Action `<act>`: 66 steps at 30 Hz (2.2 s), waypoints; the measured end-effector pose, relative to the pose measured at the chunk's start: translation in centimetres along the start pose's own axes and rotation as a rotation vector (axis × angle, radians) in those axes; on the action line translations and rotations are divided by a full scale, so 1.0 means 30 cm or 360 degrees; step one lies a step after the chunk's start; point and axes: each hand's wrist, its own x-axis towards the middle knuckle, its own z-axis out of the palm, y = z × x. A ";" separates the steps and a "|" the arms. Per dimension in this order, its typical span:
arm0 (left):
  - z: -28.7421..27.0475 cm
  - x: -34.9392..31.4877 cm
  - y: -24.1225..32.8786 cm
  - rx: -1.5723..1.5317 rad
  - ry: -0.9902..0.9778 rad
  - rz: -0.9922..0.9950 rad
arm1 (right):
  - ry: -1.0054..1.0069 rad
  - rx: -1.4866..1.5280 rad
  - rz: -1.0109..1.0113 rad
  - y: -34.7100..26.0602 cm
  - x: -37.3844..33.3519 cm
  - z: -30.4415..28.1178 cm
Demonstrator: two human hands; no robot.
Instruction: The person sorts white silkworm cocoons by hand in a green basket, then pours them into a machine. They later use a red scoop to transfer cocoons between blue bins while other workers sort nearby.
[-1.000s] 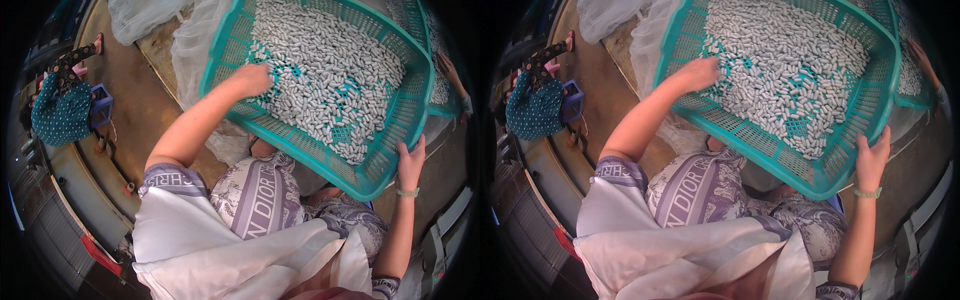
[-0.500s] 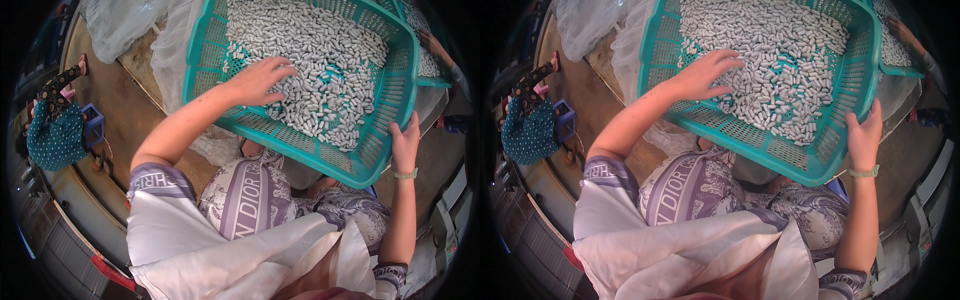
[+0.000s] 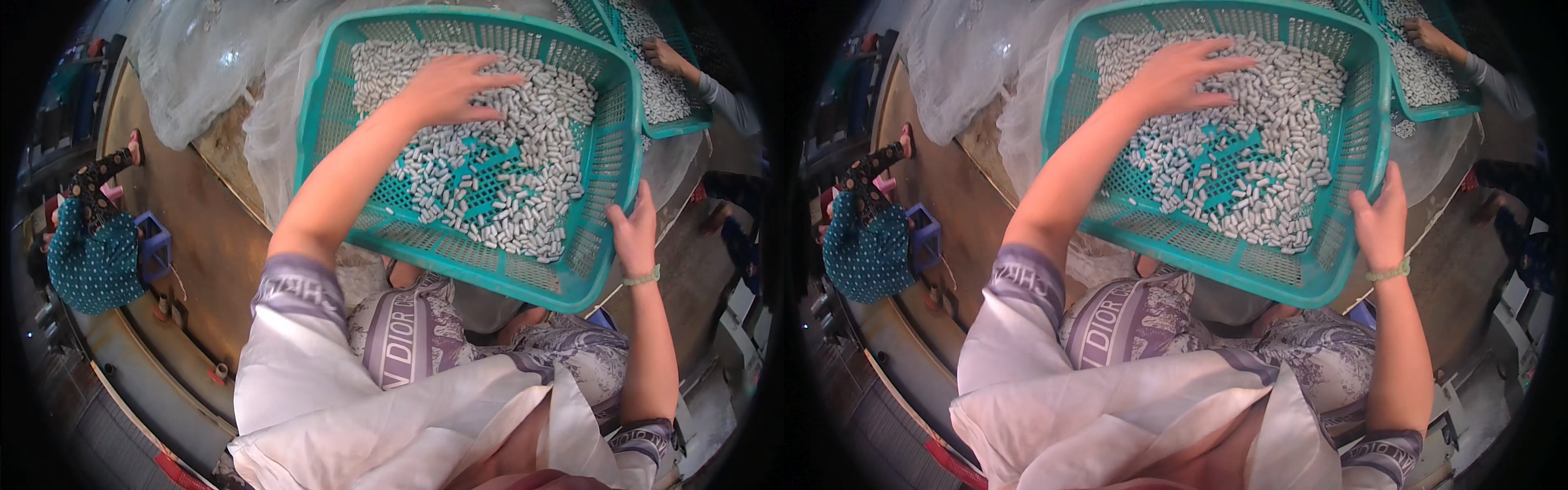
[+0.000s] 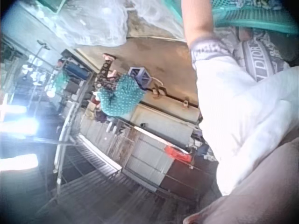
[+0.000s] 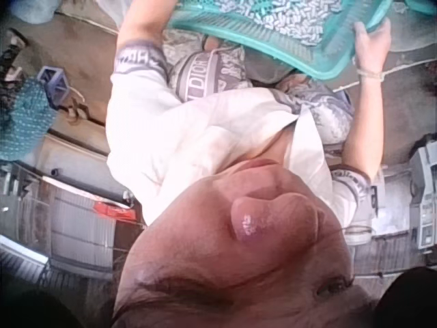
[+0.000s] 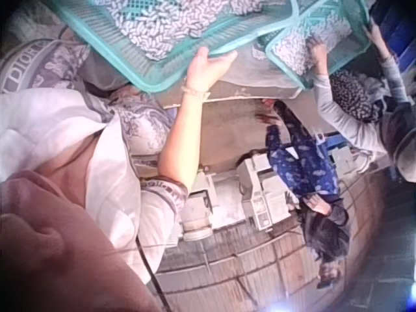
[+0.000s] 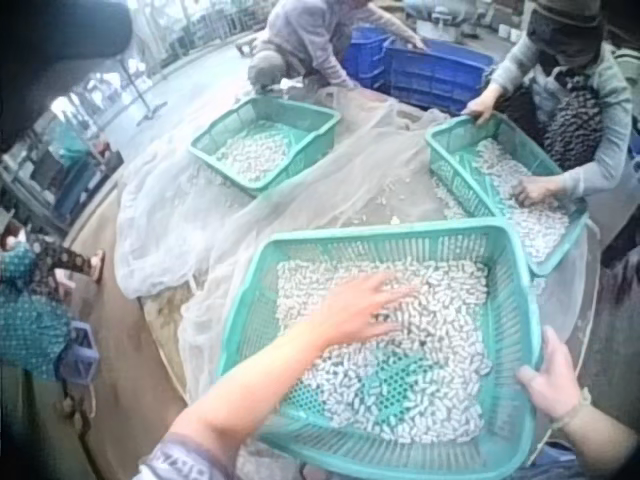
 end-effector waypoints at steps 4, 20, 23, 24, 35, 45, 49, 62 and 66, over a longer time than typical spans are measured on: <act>-0.271 -0.171 0.044 0.0971 0.0432 -0.0862 | 0.0029 0.0007 0.0077 0.024 0.035 -0.092; -0.342 -0.399 0.124 0.0121 0.0721 -0.1295 | 0.0415 0.0163 -0.0203 0.326 0.114 -0.098; -0.342 -0.321 0.155 0.0120 0.0674 -0.1344 | 0.0544 0.0101 -0.0315 0.360 0.105 -0.155; -0.327 -0.298 0.179 0.0192 0.0626 -0.1380 | 0.0563 0.0048 -0.0318 0.376 0.088 -0.196; -0.249 -0.252 0.139 -0.0260 0.0836 -0.1166 | 0.0688 -0.0087 -0.0333 0.356 0.086 -0.296; -0.278 -0.596 0.029 -0.0377 0.0784 -0.1426 | 0.0516 -0.0199 -0.0385 -0.066 -0.098 -0.241; -0.519 -0.801 0.076 -0.0482 0.0824 -0.1417 | 0.0535 -0.0255 -0.0417 -0.325 -0.342 -0.177; -1.124 -0.789 0.165 0.0164 0.0745 -0.1821 | 0.0291 0.0002 -0.0276 -0.624 -0.166 -0.097; -1.406 -0.895 0.293 -0.0121 0.0834 -0.1520 | 0.0444 -0.0374 -0.0095 -0.848 -0.558 -0.243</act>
